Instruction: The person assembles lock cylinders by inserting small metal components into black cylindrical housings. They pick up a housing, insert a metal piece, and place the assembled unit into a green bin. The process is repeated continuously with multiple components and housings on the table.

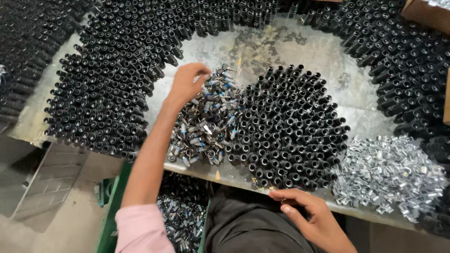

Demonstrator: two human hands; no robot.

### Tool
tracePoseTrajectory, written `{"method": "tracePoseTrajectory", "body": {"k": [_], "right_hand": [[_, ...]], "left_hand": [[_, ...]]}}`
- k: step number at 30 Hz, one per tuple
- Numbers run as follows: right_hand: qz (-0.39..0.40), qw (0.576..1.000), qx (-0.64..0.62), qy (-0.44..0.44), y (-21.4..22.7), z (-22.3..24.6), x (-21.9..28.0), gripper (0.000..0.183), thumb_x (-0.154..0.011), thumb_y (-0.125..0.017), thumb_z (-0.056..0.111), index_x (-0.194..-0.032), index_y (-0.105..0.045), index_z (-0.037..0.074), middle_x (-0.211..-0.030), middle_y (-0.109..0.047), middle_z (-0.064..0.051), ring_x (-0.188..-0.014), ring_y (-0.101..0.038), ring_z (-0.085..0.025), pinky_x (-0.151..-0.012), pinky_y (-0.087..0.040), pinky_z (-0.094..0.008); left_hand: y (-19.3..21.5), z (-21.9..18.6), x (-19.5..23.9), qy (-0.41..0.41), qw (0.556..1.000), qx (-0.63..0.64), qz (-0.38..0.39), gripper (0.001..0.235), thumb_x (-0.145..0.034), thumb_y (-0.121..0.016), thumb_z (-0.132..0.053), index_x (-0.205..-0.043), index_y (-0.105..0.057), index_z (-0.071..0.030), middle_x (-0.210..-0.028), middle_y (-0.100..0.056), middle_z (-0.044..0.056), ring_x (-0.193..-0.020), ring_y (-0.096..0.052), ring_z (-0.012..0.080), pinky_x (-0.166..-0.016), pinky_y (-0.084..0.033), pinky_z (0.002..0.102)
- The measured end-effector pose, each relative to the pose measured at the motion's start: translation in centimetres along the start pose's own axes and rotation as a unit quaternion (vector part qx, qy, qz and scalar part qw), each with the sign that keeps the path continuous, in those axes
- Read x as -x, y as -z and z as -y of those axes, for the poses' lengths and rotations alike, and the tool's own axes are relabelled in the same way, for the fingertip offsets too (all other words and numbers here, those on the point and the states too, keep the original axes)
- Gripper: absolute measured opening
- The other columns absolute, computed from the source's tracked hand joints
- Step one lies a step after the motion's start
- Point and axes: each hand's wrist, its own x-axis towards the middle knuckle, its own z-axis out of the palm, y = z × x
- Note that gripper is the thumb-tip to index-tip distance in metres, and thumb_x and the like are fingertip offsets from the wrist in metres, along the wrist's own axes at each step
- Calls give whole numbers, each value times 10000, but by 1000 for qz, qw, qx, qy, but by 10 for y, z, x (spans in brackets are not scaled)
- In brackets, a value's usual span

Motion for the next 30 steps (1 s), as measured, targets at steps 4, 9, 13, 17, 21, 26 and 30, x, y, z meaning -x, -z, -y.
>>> {"method": "tracePoseTrajectory", "body": {"k": [4, 9, 13, 17, 21, 26, 30], "right_hand": [[-5, 999, 24, 34, -5, 2, 17, 319, -891, -684, 67, -1201, -752, 41, -1159, -758, -76, -1060, -708, -192, -927, -552, -314], [-104, 993, 60, 3, -4, -5, 48, 272, -873, -709, 85, -1139, -761, 64, -1002, -798, -45, -920, -736, -173, -830, -576, -291], [-163, 971, 177, 0, -14, -19, 57, 282, -835, -738, 116, -1114, -782, 121, -862, -728, -45, -742, -694, -181, -659, -545, -295], [-173, 966, 192, 13, -37, -38, 47, 243, -808, -790, 145, -1051, -795, 151, -794, -661, -36, -656, -644, -175, -556, -523, -307], [-192, 943, 260, 77, -56, -59, 25, 261, -794, -829, 172, -1053, -804, 180, -674, -584, -31, -541, -579, -171, -508, -480, -326], [-273, 914, 277, 115, -60, -77, 28, 206, -821, -820, 145, -1022, -777, 165, -681, -570, -13, -553, -571, -154, -511, -464, -320], [-346, 889, 281, 101, -54, -81, 26, 215, -832, -848, 186, -975, -701, 122, -743, -580, -10, -597, -570, -148, -536, -467, -309]], "left_hand": [[-62, 10, -54, -32, 979, -184, 83, 325, -791, -644, 23, -1012, -799, -159, -1062, -726, 159, -1021, -682, 376, -892, -564, 476], [-90, 30, -85, 37, 940, -313, 128, 241, -776, -715, -93, -993, -769, -180, -1179, -627, 210, -1115, -596, 488, -847, -539, 558], [-73, 29, -93, -93, 984, -153, 11, 152, -931, -705, -169, -1052, -678, -82, -996, -667, 158, -912, -651, 378, -814, -546, 467], [-47, -33, -80, -13, 933, 361, -10, 220, -1166, -489, -222, -1160, -602, -33, -837, -618, 38, -787, -625, 165, -768, -552, 321], [-8, -140, 18, 82, 923, 358, 116, 217, -1119, -478, -259, -1168, -502, -49, -866, -566, 21, -724, -628, 93, -649, -555, 274], [-15, -257, 170, 96, 971, 65, 209, 218, -953, -684, -260, -1067, -609, -90, -906, -713, 92, -862, -714, 295, -722, -533, 410], [-61, -265, 206, 137, 984, 39, 108, 307, -855, -790, -193, -1091, -617, -100, -971, -709, 74, -855, -684, 313, -691, -525, 411]]}}
